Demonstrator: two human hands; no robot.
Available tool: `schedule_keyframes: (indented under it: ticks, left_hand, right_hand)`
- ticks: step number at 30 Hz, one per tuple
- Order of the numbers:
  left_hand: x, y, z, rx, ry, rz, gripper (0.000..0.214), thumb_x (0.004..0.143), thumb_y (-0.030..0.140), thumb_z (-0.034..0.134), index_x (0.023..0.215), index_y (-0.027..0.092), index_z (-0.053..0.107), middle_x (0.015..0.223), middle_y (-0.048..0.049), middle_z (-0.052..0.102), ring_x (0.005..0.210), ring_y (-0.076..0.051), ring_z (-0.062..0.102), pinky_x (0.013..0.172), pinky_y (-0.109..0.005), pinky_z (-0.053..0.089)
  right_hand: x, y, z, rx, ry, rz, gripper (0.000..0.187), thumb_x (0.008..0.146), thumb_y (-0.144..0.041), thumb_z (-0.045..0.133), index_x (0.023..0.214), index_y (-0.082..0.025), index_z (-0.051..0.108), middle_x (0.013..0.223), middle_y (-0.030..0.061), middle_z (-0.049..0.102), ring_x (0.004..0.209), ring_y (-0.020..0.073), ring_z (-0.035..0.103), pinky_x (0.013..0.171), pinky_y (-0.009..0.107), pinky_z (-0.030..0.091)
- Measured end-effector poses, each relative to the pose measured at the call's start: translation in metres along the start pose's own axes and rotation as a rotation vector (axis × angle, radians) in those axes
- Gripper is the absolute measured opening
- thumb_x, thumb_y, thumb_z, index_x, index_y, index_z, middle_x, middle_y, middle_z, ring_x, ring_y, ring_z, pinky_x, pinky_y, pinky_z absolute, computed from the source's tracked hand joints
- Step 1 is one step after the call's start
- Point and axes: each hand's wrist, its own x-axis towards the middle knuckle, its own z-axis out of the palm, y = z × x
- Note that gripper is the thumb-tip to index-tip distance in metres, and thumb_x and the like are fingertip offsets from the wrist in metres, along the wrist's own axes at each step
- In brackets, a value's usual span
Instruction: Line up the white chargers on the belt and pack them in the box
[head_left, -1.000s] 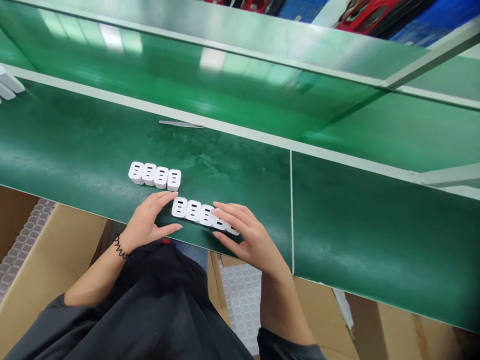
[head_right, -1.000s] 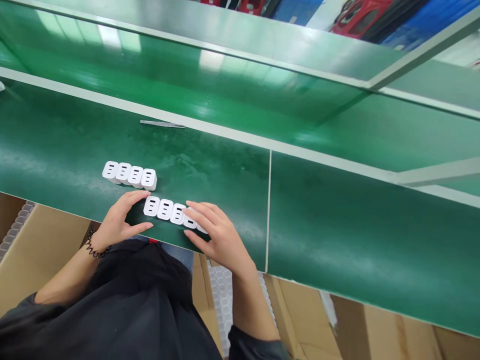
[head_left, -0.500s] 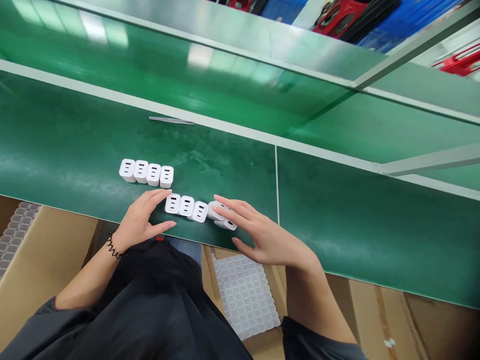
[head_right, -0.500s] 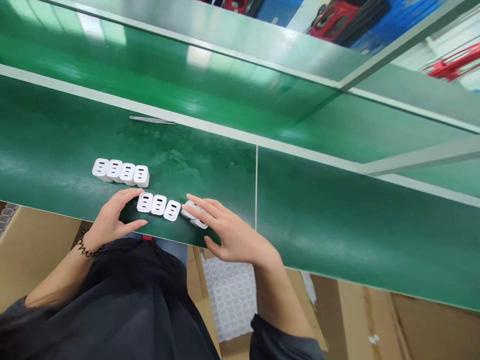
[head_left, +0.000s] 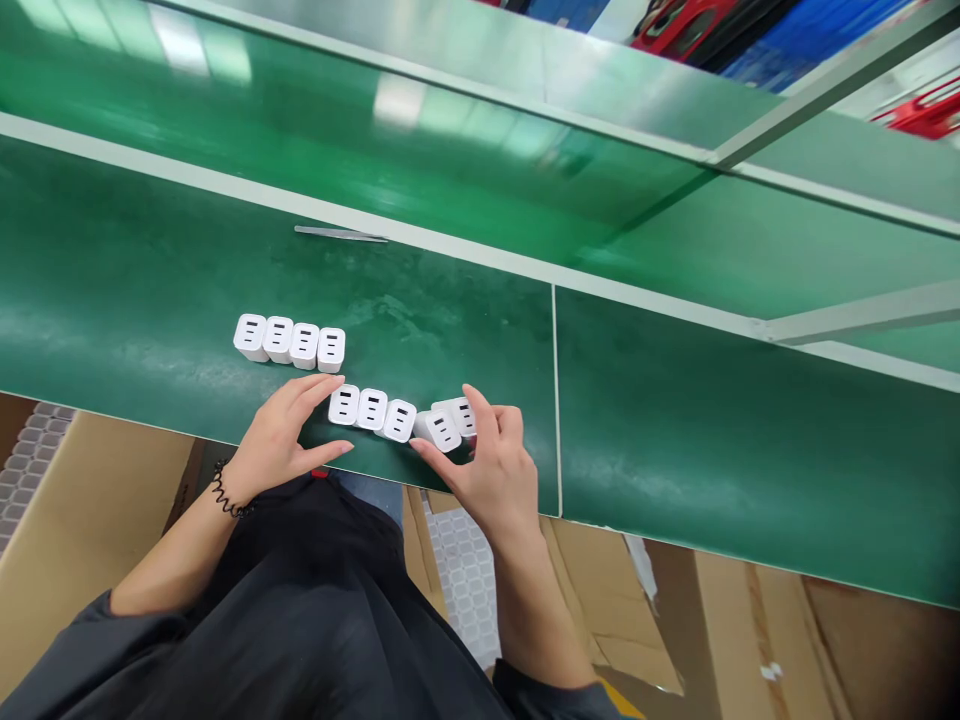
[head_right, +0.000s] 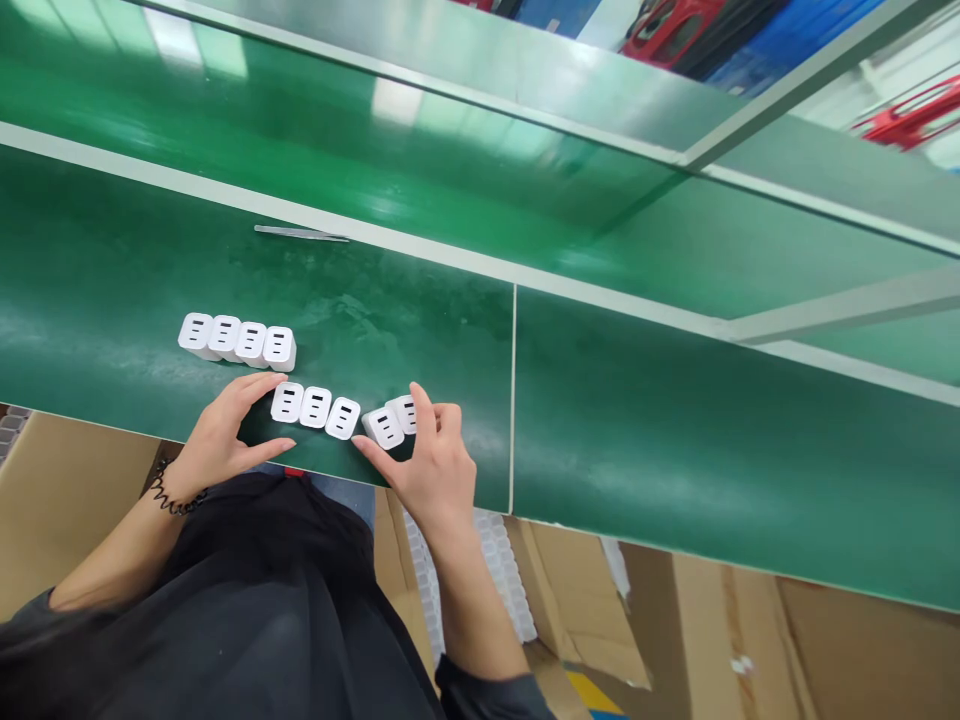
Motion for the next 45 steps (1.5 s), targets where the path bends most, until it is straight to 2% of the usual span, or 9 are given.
schedule_keyframes:
  ticks: [3,7,12,16,21,30,34,39,45]
  left_hand:
    - [-0.001,0.000,0.000,0.017,0.003,0.025,0.069,0.087,0.038,0.069,0.146,0.024,0.036,0.134,-0.0138,0.057,0.123,-0.027,0.057,0.102,-0.046,0.052]
    - [0.001,0.005,-0.005,0.152,0.069,0.152,0.072,0.086,0.036,0.071,0.148,0.026,0.034,0.136,-0.0144,0.056,0.125,-0.029,0.054,0.105,-0.047,0.049]
    - [0.028,0.023,-0.012,0.322,-0.059,0.335,0.067,0.085,0.051,0.069,0.142,0.024,0.046,0.140,-0.0111,0.056,0.132,-0.032,0.049,0.112,-0.047,0.039]
    - [0.052,0.027,0.002,0.405,-0.191,0.474,0.057,0.089,0.052,0.064,0.133,0.018,0.054,0.133,-0.0116,0.062,0.124,-0.030,0.055,0.103,-0.043,0.041]
    - [0.064,0.032,0.027,0.512,-0.266,0.489,0.044,0.098,0.044,0.052,0.127,0.011,0.054,0.103,-0.0084,0.069,0.088,-0.020,0.062,0.074,-0.034,0.042]
    - [0.120,0.032,0.035,0.575,-0.461,0.480,0.051,0.091,0.048,0.062,0.125,0.011,0.053,0.103,-0.0100,0.064,0.097,-0.023,0.058,0.072,-0.032,0.036]
    - [0.123,0.029,0.016,0.622,-0.471,0.394,0.067,0.087,0.046,0.069,0.137,0.009,0.045,0.119,-0.0144,0.063,0.107,-0.027,0.058,0.085,-0.034,0.039]
    - [0.115,0.016,-0.039,0.546,-0.411,0.302,0.096,0.079,0.064,0.069,0.150,0.013,0.029,0.147,-0.0172,0.047,0.135,-0.032,0.042,0.112,-0.041,0.030]
    - [0.118,-0.021,-0.085,0.382,-0.702,0.077,0.092,0.079,0.065,0.068,0.151,0.020,0.030,0.146,-0.0136,0.050,0.129,-0.029,0.052,0.099,-0.035,0.045]
  right_hand:
    - [-0.004,0.005,-0.002,0.136,-0.072,0.031,0.088,0.079,-0.066,0.066,0.151,-0.031,0.032,0.112,0.0125,0.048,0.076,0.0225,0.061,0.049,0.035,0.056]
    - [0.006,0.024,-0.019,0.293,-0.253,-0.177,0.087,0.084,-0.051,0.069,0.155,-0.036,0.021,0.146,0.0153,0.033,0.108,0.0299,0.057,0.074,0.043,0.061]
    - [0.023,0.031,-0.025,0.390,-0.373,-0.319,0.063,0.091,-0.037,0.064,0.149,-0.036,0.037,0.124,0.0099,0.053,0.105,0.0242,0.060,0.078,0.036,0.059]
    - [0.023,0.023,-0.013,0.371,-0.350,-0.329,0.057,0.088,-0.043,0.068,0.141,-0.034,0.048,0.113,0.0084,0.055,0.091,0.0211,0.063,0.072,0.035,0.059]
    - [0.020,0.023,-0.004,0.342,-0.234,-0.304,0.044,0.088,-0.041,0.069,0.129,-0.030,0.057,0.108,0.0078,0.059,0.092,0.0225,0.065,0.074,0.036,0.057]
    - [0.060,0.036,-0.002,0.278,-0.173,-0.260,0.043,0.087,-0.049,0.067,0.123,-0.027,0.060,0.105,0.0076,0.062,0.090,0.0238,0.065,0.073,0.036,0.056]
    - [0.083,0.030,0.002,0.219,-0.225,-0.292,0.044,0.087,-0.052,0.064,0.122,-0.024,0.060,0.106,0.0090,0.063,0.087,0.0241,0.065,0.069,0.036,0.055]
    - [0.101,0.019,-0.011,0.178,-0.417,-0.364,0.064,0.085,-0.057,0.063,0.140,-0.027,0.048,0.121,0.0105,0.061,0.095,0.0261,0.066,0.073,0.037,0.057]
    - [0.119,0.013,-0.027,0.124,-0.626,-0.330,0.065,0.084,-0.063,0.061,0.139,-0.030,0.051,0.126,0.0076,0.064,0.093,0.0254,0.068,0.077,0.039,0.057]
